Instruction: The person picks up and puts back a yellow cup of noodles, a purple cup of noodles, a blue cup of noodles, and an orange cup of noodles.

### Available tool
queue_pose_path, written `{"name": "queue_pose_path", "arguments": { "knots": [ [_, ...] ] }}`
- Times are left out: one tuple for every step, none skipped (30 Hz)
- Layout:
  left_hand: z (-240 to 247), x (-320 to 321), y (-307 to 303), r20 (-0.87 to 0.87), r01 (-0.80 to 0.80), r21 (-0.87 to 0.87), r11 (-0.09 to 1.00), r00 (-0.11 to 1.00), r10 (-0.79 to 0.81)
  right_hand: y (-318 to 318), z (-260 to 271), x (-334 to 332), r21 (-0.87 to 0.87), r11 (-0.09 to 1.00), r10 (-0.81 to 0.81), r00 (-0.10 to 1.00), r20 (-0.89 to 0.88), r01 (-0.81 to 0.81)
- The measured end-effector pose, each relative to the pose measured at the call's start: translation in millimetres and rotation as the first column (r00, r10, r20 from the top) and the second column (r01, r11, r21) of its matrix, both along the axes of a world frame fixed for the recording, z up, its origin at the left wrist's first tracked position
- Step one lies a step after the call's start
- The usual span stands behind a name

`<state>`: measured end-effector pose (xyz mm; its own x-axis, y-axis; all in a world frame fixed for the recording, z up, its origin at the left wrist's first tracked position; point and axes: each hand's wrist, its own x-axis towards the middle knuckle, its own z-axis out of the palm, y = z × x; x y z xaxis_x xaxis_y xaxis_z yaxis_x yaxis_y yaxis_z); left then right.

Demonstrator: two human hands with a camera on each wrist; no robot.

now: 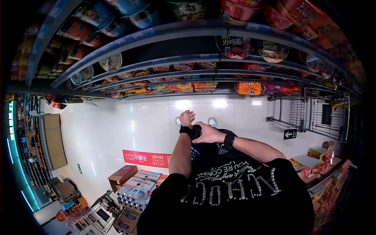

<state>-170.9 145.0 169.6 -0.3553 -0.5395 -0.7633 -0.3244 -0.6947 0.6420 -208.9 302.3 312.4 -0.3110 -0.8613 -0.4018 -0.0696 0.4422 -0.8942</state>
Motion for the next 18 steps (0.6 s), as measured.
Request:
{"name": "queue_pose_path", "arguments": {
  "knots": [
    [-1.4,1.8,1.2,0.02,-0.023,0.006,1.0,1.0,0.023,0.7,-2.1,0.4,-0.003,1.0,0.002,1.0,-0.004,-0.002],
    [-1.9,2.1,1.5,0.019,-0.023,0.008,1.0,1.0,0.023,0.1,-1.0,-0.6,-0.009,1.0,0.004,1.0,-0.01,-0.004],
    [-2.2,2.3,1.5,0.023,-0.03,0.011,0.999,0.999,0.03,-0.6,0.1,-1.3,-0.008,1.0,0.004,1.0,-0.01,-0.004],
    [-2.4,3.7,1.5,0.028,-0.036,0.015,0.999,0.999,0.035,-1.1,1.5,-0.9,0.022,1.0,0.001,1.0,-0.016,-0.001],
    [-3.0,4.9,2.0,0.033,-0.031,0.018,0.999,0.999,0.031,-0.4,2.8,0.3,0.054,0.999,-0.004,1.0,-0.02,0.005],
    [-3.7,4.5,1.4,0.025,-0.032,0.012,0.999,0.999,0.031,-0.1,0.7,1.3,0.058,0.998,-0.009,1.0,-0.017,0.01],
    [-4.2,4.1,0.4,0.017,-0.031,0.006,1.0,0.999,0.031,0.0,-3.0,1.5,0.015,1.0,0.001,0.999,-0.039,0.0],
    [-6.0,5.6,-1.3,0.01,-0.016,0.005,1.0,1.0,0.016,1.4,-5.0,0.9,-0.028,1.0,0.009,0.998,-0.063,-0.011],
    [-36.5,12.4,-10.8,0.011,-0.011,0.009,1.0,1.0,0.011,3.9,-2.7,-4.1,-0.024,1.0,0.005,0.998,-0.062,-0.006],
    [-89.4,21.7,-24.6,0.009,0.154,-0.134,0.979,0.988,-0.154,6.8,1.8,-12.6,0.011,0.999,-0.031,0.98,0.197,0.03],
    [-117.8,26.7,-31.0,0.028,0.312,-0.274,0.91,0.948,-0.317,11.4,4.2,-18.1,0.052,0.997,-0.077,0.894,0.442,0.06],
    [-93.2,23.7,-26.3,0.007,0.32,-0.287,0.903,0.943,-0.332,16.1,-7.9,-19.9,0.065,0.98,-0.199,0.869,0.453,0.19],
    [-18.0,11.6,-15.2,-0.134,0.09,-0.016,0.996,0.987,-0.091,21.3,-16.5,-26.3,0.105,0.944,-0.319,0.777,0.543,0.314],
    [24.6,5.2,-2.2,-0.181,0.182,-0.077,0.98,0.964,-0.193,28.5,-25.3,-34.9,0.128,0.904,-0.39,0.664,0.638,0.408],
    [53.9,2.0,11.8,-0.219,0.267,-0.142,0.953,0.931,-0.293,35.7,-33.7,-42.3,0.162,0.854,-0.444,0.532,0.721,0.494],
    [76.1,0.9,23.4,-0.259,0.383,-0.182,0.906,0.87,-0.42,41.1,-40.9,-46.0,0.162,0.85,-0.449,0.529,0.72,0.501],
    [91.5,1.6,35.0,-0.289,0.489,-0.226,0.842,0.792,-0.538,45.3,-47.8,-47.4,0.148,0.818,-0.463,0.484,0.743,0.556],
    [96.1,2.0,47.7,-0.279,0.548,-0.281,0.788,0.739,-0.613,47.3,-54.7,-46.7,0.137,0.783,-0.472,0.437,0.766,0.607]
  ]
}}
